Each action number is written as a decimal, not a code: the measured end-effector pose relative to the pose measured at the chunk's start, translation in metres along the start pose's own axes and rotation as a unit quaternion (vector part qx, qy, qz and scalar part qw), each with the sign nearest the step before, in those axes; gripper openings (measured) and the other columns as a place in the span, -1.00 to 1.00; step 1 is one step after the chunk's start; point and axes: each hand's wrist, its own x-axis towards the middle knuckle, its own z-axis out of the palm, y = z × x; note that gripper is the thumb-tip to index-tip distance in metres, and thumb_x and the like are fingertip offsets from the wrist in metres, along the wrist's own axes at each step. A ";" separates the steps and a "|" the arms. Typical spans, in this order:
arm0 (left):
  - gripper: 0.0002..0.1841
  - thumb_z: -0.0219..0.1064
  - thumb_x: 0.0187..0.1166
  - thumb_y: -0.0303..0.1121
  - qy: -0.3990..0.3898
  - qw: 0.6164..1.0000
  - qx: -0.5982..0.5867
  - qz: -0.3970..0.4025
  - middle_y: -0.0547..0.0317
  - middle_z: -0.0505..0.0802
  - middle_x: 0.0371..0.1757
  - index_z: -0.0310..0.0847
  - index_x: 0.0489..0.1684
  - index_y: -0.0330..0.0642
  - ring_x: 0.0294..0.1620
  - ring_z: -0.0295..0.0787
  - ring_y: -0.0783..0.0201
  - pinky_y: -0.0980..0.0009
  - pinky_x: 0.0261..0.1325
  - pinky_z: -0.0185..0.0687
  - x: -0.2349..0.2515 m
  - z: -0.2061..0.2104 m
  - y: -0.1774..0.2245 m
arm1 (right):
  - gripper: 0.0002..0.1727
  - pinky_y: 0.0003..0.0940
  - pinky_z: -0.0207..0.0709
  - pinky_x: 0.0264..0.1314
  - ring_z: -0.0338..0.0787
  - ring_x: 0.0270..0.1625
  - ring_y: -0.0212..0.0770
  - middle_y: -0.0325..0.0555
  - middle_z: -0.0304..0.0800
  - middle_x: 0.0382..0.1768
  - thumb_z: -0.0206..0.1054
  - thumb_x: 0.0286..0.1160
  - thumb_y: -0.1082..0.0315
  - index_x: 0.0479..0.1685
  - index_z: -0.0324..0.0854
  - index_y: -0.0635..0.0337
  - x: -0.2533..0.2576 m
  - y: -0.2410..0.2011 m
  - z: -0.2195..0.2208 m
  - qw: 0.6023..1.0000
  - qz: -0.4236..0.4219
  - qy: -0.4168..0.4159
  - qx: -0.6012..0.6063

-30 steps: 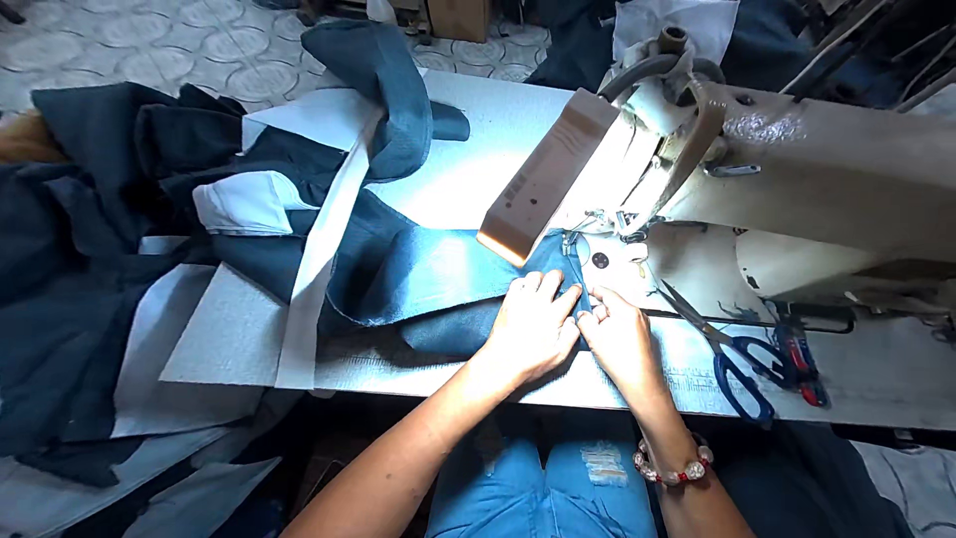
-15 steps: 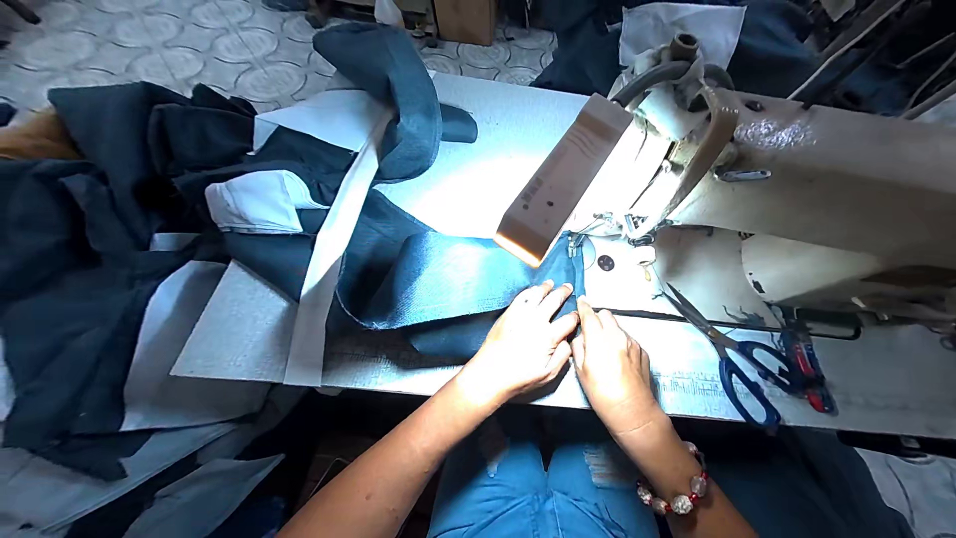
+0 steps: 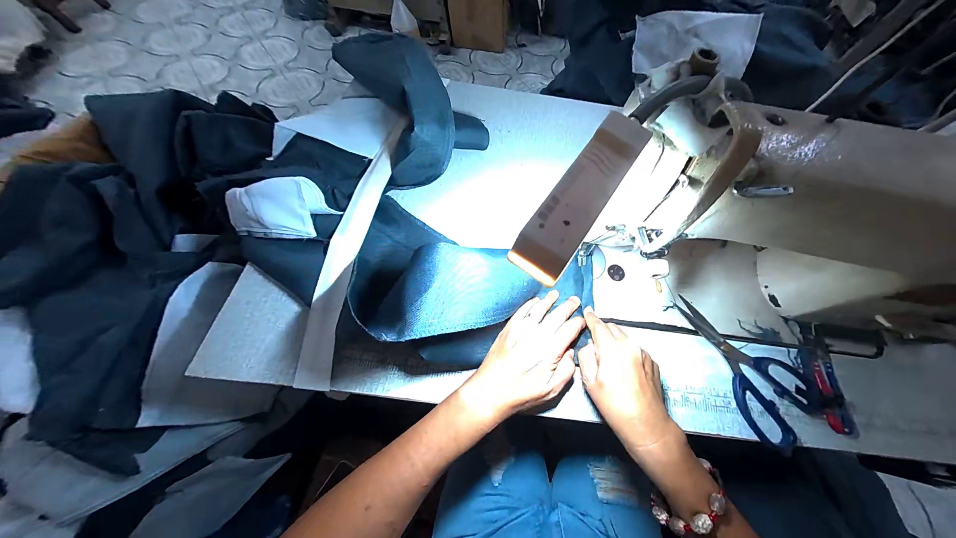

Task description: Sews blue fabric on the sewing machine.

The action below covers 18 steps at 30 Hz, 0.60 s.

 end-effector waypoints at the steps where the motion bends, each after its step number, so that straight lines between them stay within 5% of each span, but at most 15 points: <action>1: -0.55 -0.01 0.63 -0.28 0.004 1.000 -0.001 -0.008 -0.06 0.75 0.48 0.71 0.32 -0.19 0.59 0.57 -0.15 -0.12 0.60 0.37 0.000 0.000 0.001 | -0.56 0.14 0.71 -0.15 0.91 -0.13 0.27 0.28 0.89 -0.02 0.22 0.49 0.49 0.34 0.70 0.42 -0.002 0.004 0.004 0.999 -0.015 0.030 0.003; 5: -0.51 0.00 0.62 -0.27 0.016 1.000 0.014 -0.012 -0.04 0.77 0.46 0.70 0.41 -0.15 0.54 0.61 -0.19 -0.14 0.53 0.42 0.002 0.003 0.004 | -0.62 0.02 0.74 -0.30 0.92 -0.26 0.18 0.22 0.91 -0.17 0.25 0.45 0.44 0.15 0.79 0.43 -0.007 0.014 0.016 0.992 -0.057 0.113 -0.008; 8: -0.53 0.00 0.62 -0.27 0.012 0.999 0.031 -0.009 -0.05 0.78 0.44 0.75 0.36 -0.11 0.49 0.66 -0.21 -0.15 0.46 0.48 0.005 0.003 0.004 | -0.66 0.08 0.74 -0.27 0.92 -0.25 0.18 0.18 0.92 -0.21 0.30 0.47 0.39 0.08 0.84 0.39 -0.004 0.022 0.004 0.993 -0.074 0.086 0.013; 11: -0.52 0.00 0.63 -0.27 0.007 0.999 0.037 -0.010 -0.08 0.78 0.43 0.75 0.38 -0.08 0.49 0.64 -0.25 -0.19 0.45 0.47 0.004 0.003 0.006 | -0.75 -0.07 0.69 -0.29 0.85 -0.31 0.02 0.03 0.85 -0.37 0.27 0.45 0.37 -0.20 0.89 0.25 0.013 0.039 -0.004 0.987 -0.099 0.115 0.053; 14: -0.51 -0.02 0.63 -0.27 0.003 0.999 0.044 -0.008 -0.07 0.78 0.43 0.74 0.40 -0.03 0.51 0.63 -0.24 -0.17 0.41 0.50 0.005 0.004 0.004 | -0.65 0.05 0.64 -0.10 0.80 -0.11 0.16 0.09 0.80 -0.23 0.25 0.49 0.40 0.11 0.90 0.06 0.023 0.049 0.004 0.987 -0.103 0.122 0.023; 18: -0.50 -0.02 0.61 -0.29 0.005 0.999 0.042 0.000 -0.07 0.78 0.43 0.75 0.39 -0.01 0.51 0.62 -0.25 -0.18 0.37 0.52 0.003 0.005 0.000 | -0.63 0.07 0.57 -0.16 0.78 -0.17 0.22 0.13 0.76 -0.30 0.24 0.46 0.40 0.11 0.91 -0.02 0.021 0.053 0.016 0.977 -0.137 0.156 -0.049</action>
